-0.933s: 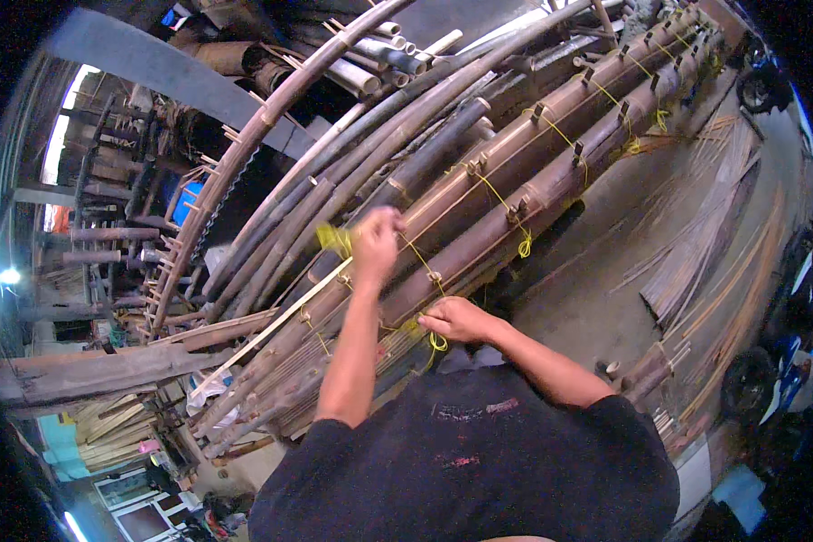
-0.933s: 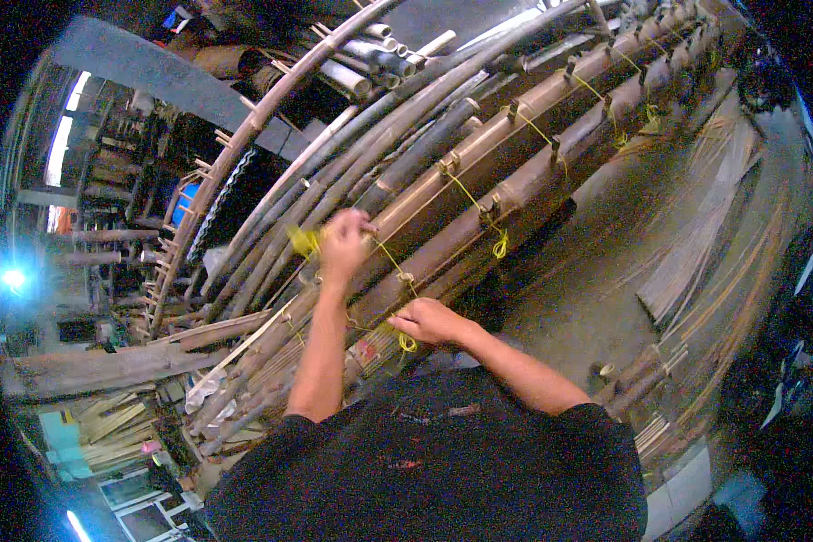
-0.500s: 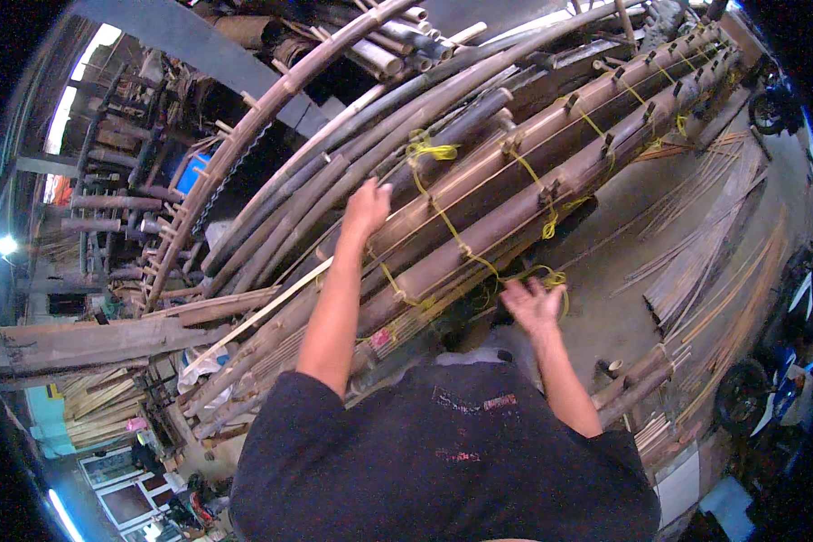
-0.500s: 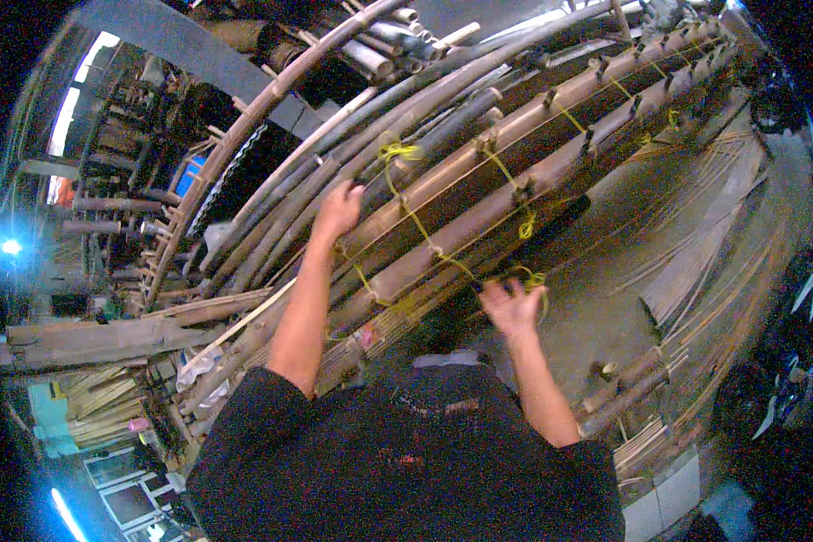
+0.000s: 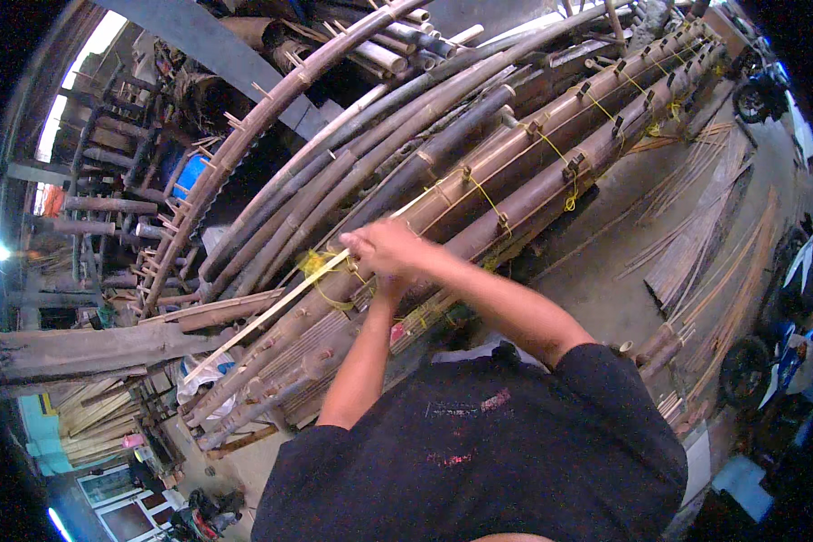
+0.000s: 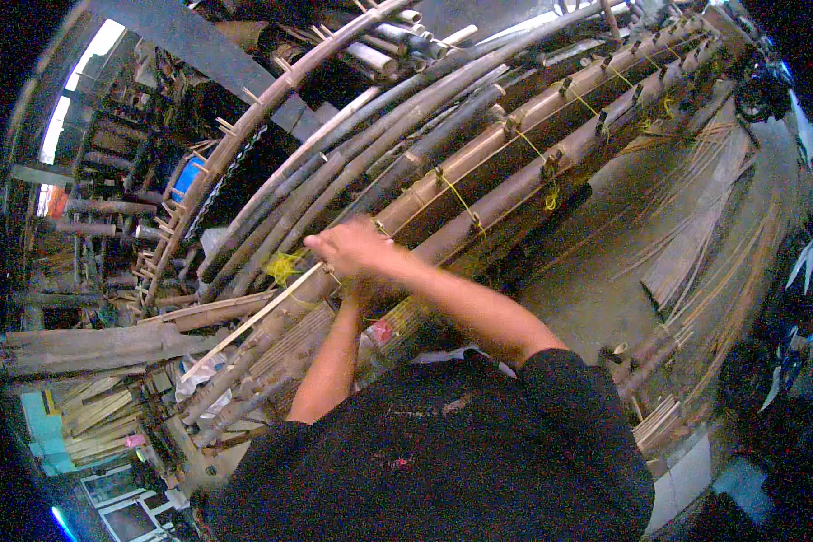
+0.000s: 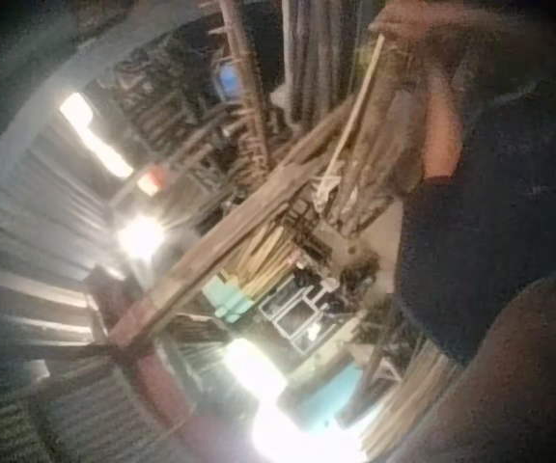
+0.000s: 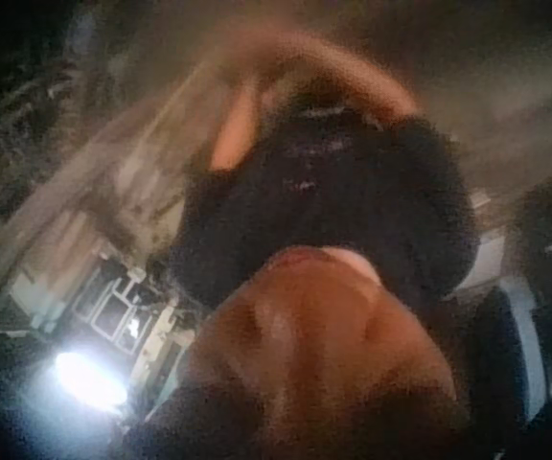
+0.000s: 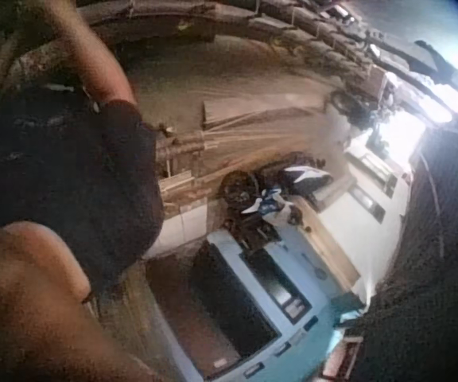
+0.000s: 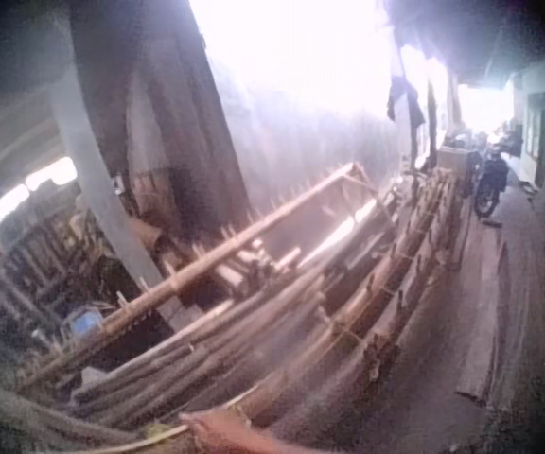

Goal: The person repeatedly ties yellow string around a bundle of long bamboo poles arranged horizontally. They wrap the string around the poles and secure it with knots, moving along the length of the bundle to fasten multiple sections.

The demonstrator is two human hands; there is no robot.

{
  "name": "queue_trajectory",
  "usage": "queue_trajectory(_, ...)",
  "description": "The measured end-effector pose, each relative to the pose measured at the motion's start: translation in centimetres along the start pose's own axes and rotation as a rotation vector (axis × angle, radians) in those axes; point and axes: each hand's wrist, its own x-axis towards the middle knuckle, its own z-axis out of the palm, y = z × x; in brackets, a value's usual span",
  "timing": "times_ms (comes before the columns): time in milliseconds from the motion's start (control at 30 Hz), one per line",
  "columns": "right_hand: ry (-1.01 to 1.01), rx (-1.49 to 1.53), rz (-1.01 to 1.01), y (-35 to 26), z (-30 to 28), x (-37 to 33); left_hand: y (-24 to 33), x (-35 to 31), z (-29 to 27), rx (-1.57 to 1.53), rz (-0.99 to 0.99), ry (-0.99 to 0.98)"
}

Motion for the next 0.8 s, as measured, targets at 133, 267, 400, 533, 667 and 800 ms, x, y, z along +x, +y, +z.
queue_trajectory(133,0.282,-0.513,0.112,12.0,-0.1,4.1,4.3,2.2,3.8,1.395,-0.278,-0.066)
queue_trajectory(267,0.066,0.67,-0.083,3.7,-3.9,-1.2,3.6,1.0,1.5,1.463,-0.089,0.022)
queue_trajectory(400,-0.235,-0.141,-0.08,9.9,3.3,-11.7,3.6,0.9,3.6,1.374,-0.018,0.156)
queue_trajectory(533,0.093,0.035,-0.258,12.6,7.7,-11.9,5.8,2.8,4.8,1.125,0.169,0.1)
queue_trajectory(667,-0.024,-0.153,-0.208,11.8,4.9,-12.7,7.7,11.0,4.1,1.011,0.207,0.276)
queue_trajectory(800,-0.065,-0.354,-0.176,9.6,5.5,-11.7,2.9,12.2,-3.3,1.524,0.198,0.287)
